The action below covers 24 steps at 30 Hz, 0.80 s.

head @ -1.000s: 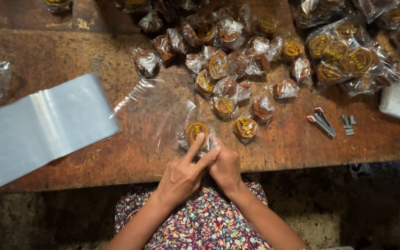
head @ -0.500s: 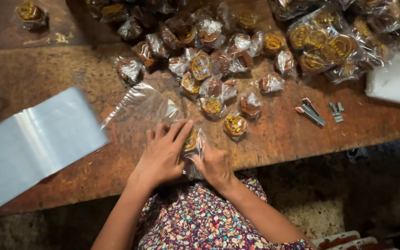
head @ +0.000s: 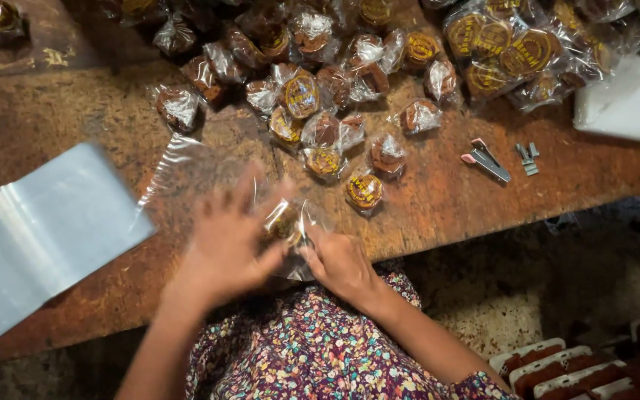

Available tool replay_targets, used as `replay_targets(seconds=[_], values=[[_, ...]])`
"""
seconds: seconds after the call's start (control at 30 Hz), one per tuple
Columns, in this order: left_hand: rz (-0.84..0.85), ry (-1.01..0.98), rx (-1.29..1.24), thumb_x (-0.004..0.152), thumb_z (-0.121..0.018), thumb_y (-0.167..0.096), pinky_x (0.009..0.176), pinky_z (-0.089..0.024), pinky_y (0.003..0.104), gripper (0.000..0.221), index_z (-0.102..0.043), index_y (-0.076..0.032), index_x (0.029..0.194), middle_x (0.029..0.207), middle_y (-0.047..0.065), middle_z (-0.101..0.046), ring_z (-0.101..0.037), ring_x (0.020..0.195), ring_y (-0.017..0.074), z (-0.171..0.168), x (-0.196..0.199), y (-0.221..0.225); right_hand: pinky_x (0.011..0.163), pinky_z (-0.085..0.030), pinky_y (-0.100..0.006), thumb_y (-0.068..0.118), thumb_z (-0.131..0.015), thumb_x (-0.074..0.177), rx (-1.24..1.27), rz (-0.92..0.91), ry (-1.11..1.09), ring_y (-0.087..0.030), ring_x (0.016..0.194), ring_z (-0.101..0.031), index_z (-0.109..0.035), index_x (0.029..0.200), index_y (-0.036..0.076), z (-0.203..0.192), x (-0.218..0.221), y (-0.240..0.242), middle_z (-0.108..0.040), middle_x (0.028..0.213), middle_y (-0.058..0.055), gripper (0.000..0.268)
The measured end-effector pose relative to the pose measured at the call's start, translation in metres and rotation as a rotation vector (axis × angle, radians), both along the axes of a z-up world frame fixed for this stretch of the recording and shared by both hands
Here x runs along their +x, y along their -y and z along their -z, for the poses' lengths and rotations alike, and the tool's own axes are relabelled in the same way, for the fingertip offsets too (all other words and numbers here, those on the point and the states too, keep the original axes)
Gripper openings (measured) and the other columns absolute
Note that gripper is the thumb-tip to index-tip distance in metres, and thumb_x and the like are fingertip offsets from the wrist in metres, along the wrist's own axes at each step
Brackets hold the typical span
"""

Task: Packaging small foil-wrapped items into plastic bags and sealing them with a stapler

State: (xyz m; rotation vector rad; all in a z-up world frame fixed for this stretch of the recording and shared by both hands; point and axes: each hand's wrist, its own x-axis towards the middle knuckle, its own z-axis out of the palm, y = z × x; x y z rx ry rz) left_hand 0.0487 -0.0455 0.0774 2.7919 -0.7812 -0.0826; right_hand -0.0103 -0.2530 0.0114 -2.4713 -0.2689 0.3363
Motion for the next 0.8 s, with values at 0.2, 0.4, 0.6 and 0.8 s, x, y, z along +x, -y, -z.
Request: replay_targets(seconds=[0.2, 0.4, 0.6, 0.8], values=[[-0.466, 0.127, -0.212, 0.093, -0.067, -0.026, 0.111, -0.025, 0.066, 0.070, -0.039, -0.015, 0.156, 0.156, 0.021, -0.023, -0.026, 0.133, 0.0531, 0.035, 0.113, -0.055, 0.046, -0.057, -0.036, 0.018, -0.063, 0.098, -0.066, -0.111, 0.114, -0.025, 0.057, -0.070, -0.071, 0.102, 0.008, -0.014, -0.018, 0.015, -0.073, 0.072, -0.012, 0.013], [-0.561, -0.254, -0.346, 0.102, -0.061, -0.038, 0.101, -0.033, 0.063, 0.050, -0.053, -0.011, 0.144, 0.135, 0.027, -0.046, -0.030, 0.127, 0.0514, 0.086, 0.171, -0.049, 0.046, -0.060, -0.022, 0.013, -0.064, 0.097, -0.040, -0.108, 0.172, -0.009, 0.056, -0.073, -0.076, 0.103, 0.015, -0.055, -0.011, 0.042, -0.080, 0.083, -0.001, 0.014], [-0.343, -0.291, -0.394, 0.090, -0.064, -0.015, 0.096, -0.043, 0.046, 0.048, -0.063, -0.014, 0.138, 0.128, 0.012, -0.054, -0.050, 0.114, 0.0342, 0.107, 0.156, 0.015, 0.070, -0.059, -0.035, 0.010, -0.066, 0.099, -0.085, 0.029, 0.417, -0.023, 0.079, -0.071, -0.071, 0.105, 0.003, -0.062, 0.054, 0.053, -0.074, 0.097, -0.013, 0.011], [-0.293, -0.505, -0.430, 0.078, -0.068, 0.003, 0.084, -0.046, 0.035, 0.077, -0.045, -0.012, 0.150, 0.149, 0.007, -0.040, -0.046, 0.120, 0.0261, 0.074, 0.141, 0.033, 0.111, -0.047, -0.054, -0.021, -0.068, 0.077, -0.262, -0.094, 0.602, -0.036, 0.132, -0.053, -0.042, 0.153, 0.015, -0.046, 0.165, 0.040, -0.047, 0.150, -0.015, 0.088]])
